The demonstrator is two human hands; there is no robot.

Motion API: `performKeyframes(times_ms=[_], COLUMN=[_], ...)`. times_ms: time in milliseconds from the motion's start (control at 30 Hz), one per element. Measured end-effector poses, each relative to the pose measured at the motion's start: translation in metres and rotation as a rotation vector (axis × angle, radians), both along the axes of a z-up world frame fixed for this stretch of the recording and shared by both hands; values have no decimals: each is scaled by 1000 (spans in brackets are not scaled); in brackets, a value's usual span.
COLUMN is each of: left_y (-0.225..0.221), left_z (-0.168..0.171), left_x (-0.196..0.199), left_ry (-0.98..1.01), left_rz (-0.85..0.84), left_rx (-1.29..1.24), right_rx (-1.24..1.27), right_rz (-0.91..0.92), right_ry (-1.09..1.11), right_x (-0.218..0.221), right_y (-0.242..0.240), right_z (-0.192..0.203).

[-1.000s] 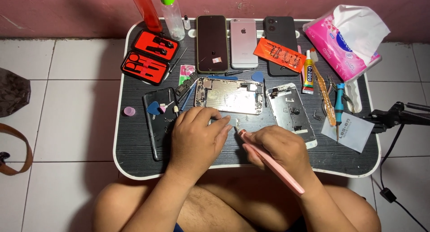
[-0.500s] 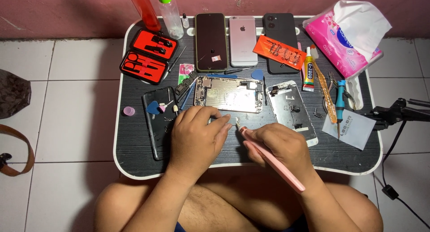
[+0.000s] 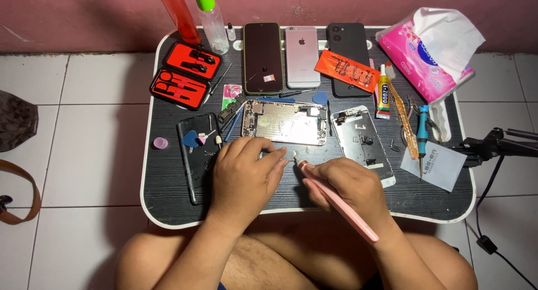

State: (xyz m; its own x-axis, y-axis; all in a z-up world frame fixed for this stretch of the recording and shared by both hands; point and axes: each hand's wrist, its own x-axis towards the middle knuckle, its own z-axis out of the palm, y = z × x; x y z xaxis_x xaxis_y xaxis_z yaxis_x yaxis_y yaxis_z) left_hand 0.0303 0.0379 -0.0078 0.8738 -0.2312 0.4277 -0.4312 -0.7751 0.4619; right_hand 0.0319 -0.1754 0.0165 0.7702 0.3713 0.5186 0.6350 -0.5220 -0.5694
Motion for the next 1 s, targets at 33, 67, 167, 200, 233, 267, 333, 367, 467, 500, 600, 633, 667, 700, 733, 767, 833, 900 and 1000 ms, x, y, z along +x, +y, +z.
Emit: performKeyframes(times_ms=[33, 67, 167, 200, 233, 267, 333, 367, 467, 500, 600, 633, 667, 700, 733, 767, 833, 900, 1000], left_y=[0, 0, 0, 0, 0, 0, -3, -6, -6, -6, -7, -7, -6, -6, -5, -6, -6, -6, -6], left_z=[0, 0, -2, -2, -2, -2, 12, 19, 18, 19, 20, 20, 20, 19, 18, 17, 18, 20, 29], left_x=[0, 0, 0, -1, -1, 0, -1, -2, -1, -1, 0, -1, -2, -2, -3, -2, -3, -3, -6], left_ry=[8, 16, -4, -4, -1, 2, -9, -14, -15, -15, -16, -32, -47, -41, -40, -43, -51, -61, -75], left_rz=[2, 4, -2, -2, 1, 5, 43, 83, 82, 84, 85, 84, 82, 87, 85, 81, 85, 86, 70], left_rx=[3, 6, 5, 6, 2, -2, -14, -32, -32, -32, -29, -44, -58, -52, -51, -54, -42, -32, 21], right_rx=[-1, -1, 0, 0, 2, 4, -51, -112, -117, -117, -108, -110, -112, -106, -103, -102, -108, -116, -99], right_rz=[5, 9, -18, -18, -7, 4, -18, -38, -6, -4, -15, -16, -18, -12, -17, -24, -31, -41, 3], right_ry=[4, 8, 26, 25, 22, 19, 65, 117, 94, 94, 113, 114, 115, 121, 119, 112, 107, 100, 85], right_x=[-1, -1, -1, -2, -2, -2, -3, -4, -3, -3, -3, -4, -5, -6, -6, -5, -5, -5, -5], right_y=[2, 3, 1, 1, 2, 3, 3, 1, 2, 2, 1, 1, 1, 2, 4, 4, 3, 2, 3], right_z=[2, 5, 1, 2, 2, 3, 7, 9, 10, 10, 10, 9, 8, 9, 10, 12, 9, 9, 11])
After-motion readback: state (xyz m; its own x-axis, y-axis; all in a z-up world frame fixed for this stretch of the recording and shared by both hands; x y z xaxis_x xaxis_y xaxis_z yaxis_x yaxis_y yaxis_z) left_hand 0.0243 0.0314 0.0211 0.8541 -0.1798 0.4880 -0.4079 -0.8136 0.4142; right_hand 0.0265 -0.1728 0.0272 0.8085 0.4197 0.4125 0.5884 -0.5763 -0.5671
